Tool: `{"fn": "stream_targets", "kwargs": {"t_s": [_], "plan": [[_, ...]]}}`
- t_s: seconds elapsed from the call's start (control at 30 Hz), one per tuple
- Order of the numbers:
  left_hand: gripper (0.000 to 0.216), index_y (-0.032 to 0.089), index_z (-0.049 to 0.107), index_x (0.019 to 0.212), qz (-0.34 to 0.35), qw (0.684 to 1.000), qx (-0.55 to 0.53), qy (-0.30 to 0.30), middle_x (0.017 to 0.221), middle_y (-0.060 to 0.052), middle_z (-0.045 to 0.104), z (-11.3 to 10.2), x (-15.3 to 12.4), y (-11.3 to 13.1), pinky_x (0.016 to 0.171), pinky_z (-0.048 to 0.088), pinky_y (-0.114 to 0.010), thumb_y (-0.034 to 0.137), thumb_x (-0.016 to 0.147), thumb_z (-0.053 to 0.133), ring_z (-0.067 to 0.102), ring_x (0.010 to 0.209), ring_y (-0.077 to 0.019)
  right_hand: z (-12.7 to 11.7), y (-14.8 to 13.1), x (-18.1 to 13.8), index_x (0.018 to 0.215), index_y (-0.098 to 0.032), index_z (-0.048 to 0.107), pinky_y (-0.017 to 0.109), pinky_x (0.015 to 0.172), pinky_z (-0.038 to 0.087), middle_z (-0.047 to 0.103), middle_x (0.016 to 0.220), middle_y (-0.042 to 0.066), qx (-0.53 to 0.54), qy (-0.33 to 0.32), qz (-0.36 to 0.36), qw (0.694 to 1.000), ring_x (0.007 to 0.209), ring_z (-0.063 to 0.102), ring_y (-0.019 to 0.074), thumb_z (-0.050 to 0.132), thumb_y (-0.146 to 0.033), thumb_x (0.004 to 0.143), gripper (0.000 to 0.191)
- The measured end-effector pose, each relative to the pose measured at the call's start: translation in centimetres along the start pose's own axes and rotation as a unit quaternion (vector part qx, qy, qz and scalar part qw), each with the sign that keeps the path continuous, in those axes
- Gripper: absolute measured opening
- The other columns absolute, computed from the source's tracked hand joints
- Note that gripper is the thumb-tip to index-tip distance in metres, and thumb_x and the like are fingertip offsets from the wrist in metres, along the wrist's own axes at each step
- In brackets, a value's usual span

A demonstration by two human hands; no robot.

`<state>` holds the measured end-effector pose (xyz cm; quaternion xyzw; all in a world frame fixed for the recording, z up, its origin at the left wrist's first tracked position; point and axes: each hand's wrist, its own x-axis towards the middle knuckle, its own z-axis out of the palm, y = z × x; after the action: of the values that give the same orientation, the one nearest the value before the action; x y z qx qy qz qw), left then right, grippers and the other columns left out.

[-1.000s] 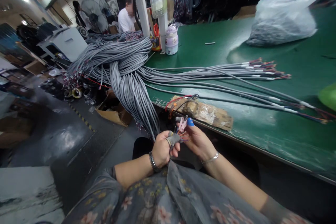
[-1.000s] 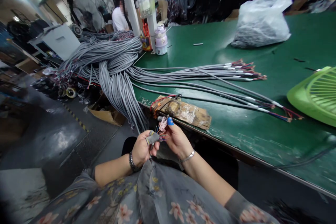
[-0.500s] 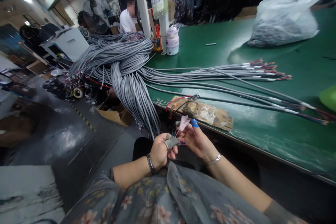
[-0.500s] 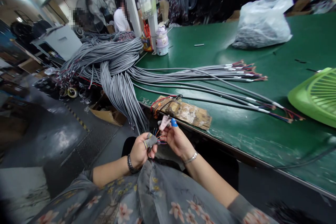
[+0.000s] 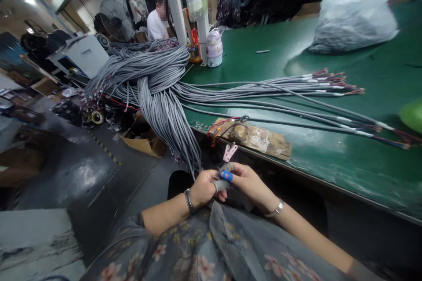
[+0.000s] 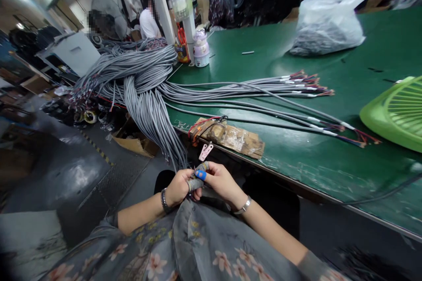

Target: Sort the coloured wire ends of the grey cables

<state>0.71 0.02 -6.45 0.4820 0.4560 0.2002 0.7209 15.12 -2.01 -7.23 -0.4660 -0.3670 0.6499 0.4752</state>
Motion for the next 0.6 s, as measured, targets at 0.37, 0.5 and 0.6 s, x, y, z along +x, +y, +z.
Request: {"fn": "stream_targets", "kwargs": {"t_s": [0.37,0.5,0.6], "plan": [[0.052,0.014,0.056,0.059,0.026,0.998,-0.043,0.049,0.047,-0.003,0.059,-0.37,-0.04,-0.67,0.038,0.041,-0.021,0.063,0.056,0.072,0.053,0.038,-0.0115,0.05,0.28,0.06,0.065,-0.017,0.065,0.029,0.063,0.043,0.062,0.063,0.0,0.017,0.039,0.008,0.999,0.059,0.051,0.0131,0.082,-0.058,0.05,0.047],[0.051,0.014,0.056,0.059,0.024,0.997,-0.054,0.053,0.047,-0.002,0.058,-0.32,-0.12,-0.44,0.039,0.041,-0.021,0.062,0.055,0.072,0.054,0.039,-0.0121,0.01,0.39,0.03,0.068,-0.017,0.066,0.03,0.064,0.043,0.062,0.065,0.0,0.026,0.034,0.003,0.999,0.061,0.052,0.0132,0.083,-0.057,0.049,0.047],[0.049,0.014,0.056,0.059,0.022,0.996,-0.06,0.059,0.048,-0.002,0.059,-0.36,-0.15,-0.38,0.04,0.042,-0.021,0.061,0.055,0.072,0.055,0.04,-0.0123,0.13,0.53,0.08,0.066,-0.019,0.065,0.031,0.064,0.043,0.062,0.063,-0.001,0.055,0.03,0.007,0.998,0.059,0.052,0.0132,0.084,-0.056,0.05,0.045]]}}
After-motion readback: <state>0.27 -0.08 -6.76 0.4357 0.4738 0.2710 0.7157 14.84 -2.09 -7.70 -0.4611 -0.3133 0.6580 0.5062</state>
